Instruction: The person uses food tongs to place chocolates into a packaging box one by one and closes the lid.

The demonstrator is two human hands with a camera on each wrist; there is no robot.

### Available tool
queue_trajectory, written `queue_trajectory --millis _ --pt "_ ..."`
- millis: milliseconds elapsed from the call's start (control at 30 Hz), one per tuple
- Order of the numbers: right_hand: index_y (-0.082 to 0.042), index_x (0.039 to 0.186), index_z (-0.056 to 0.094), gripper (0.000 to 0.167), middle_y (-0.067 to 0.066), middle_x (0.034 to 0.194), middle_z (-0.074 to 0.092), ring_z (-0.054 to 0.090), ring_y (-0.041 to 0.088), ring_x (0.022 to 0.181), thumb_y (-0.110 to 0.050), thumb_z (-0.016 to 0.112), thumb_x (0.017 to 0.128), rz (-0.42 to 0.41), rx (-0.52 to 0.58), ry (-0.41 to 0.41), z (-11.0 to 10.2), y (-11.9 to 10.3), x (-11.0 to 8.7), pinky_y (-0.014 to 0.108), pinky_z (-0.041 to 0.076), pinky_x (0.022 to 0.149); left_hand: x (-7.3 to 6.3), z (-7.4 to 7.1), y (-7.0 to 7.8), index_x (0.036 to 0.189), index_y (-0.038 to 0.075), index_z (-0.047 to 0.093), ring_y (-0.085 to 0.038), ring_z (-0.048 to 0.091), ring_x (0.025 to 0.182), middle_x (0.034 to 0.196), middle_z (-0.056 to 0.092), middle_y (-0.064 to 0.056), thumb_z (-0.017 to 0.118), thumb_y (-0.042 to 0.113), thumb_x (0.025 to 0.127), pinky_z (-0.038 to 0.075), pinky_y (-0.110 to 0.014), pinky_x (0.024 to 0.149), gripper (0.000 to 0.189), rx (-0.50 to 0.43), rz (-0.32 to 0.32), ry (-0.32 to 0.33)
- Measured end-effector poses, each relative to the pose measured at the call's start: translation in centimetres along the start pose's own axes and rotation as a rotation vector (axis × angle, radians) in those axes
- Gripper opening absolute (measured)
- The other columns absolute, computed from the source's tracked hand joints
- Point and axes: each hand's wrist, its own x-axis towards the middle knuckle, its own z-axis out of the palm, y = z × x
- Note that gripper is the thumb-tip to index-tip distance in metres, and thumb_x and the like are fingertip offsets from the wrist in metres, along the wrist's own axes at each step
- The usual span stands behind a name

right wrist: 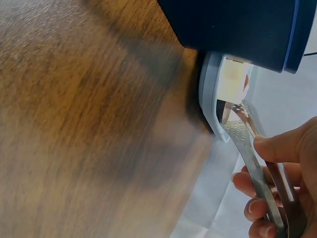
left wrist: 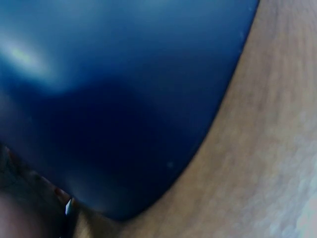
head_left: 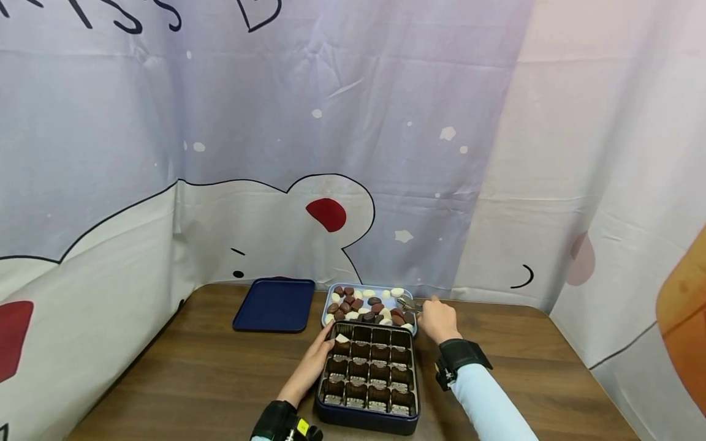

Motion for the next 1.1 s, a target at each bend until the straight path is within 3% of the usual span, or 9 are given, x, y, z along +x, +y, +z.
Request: queue_trajectory --millis 333,533,667,933,1100 --pt "-0.007 0.062 0.063 0.024 0.009 0.071 0.056 0.06 0.033 0.059 -0.017 0.065 0.083 -0.014 0.03 0.066 -0.4 -0.2 0.0 0.045 0.048 0.052 -0.2 -0.1 0.5 0.154 0.019 0.017 -0.046 0.017 0.141 0.157 0.014 -0.021 0.035 0.025 0.103 0.019 -0.067 0.107 0.054 0.0 -0.001 -0.006" --pt "-0.009 0.073 0.067 0.016 0.005 0.072 0.052 0.052 0.023 0.055 -0.017 0.063 0.086 -0.065 0.077 0.096 -1.8 -1.0 -0.4 0.035 0.041 0.048 -0.3 -0.1 0.5 0.154 0.019 0.015 -0.047 0.024 0.139 0.156 0.017 -0.024 0.033 0.023 0.104 0.022 -0.067 0.106 0.054 0.009 -0.003 -0.013" --pt "-0.011 0.075 0.066 0.014 0.003 0.072 0.049 0.044 0.016 0.053 -0.017 0.064 0.088 -0.111 0.107 0.085 -3.2 -1.9 -1.3 0.03 0.034 0.049 -0.3 0.0 0.6 0.154 0.017 0.016 -0.046 0.028 0.137 0.155 0.019 -0.025 0.032 0.022 0.104 0.024 -0.066 0.105 0.053 0.017 0.001 -0.011" --pt "-0.013 0.077 0.066 0.011 -0.003 0.068 0.041 0.037 0.012 0.052 -0.02 0.067 0.085 -0.222 0.163 0.136 -4.5 -3.4 -3.9 0.029 0.033 0.048 -0.3 0.0 0.6 0.154 0.015 0.018 -0.046 0.032 0.135 0.152 0.024 -0.028 0.031 0.019 0.104 0.025 -0.066 0.105 0.052 0.019 0.011 0.006" --pt "-0.009 0.095 0.074 0.016 -0.003 0.074 0.05 0.038 0.007 0.052 -0.021 0.069 0.085 -0.257 0.204 0.137 -4.9 -3.9 -5.7 0.024 0.031 0.05 -0.3 0.2 0.6 0.154 0.014 0.019 -0.046 0.034 0.134 0.151 0.026 -0.028 0.031 0.019 0.104 0.025 -0.065 0.105 0.051 0.01 0.015 0.016"
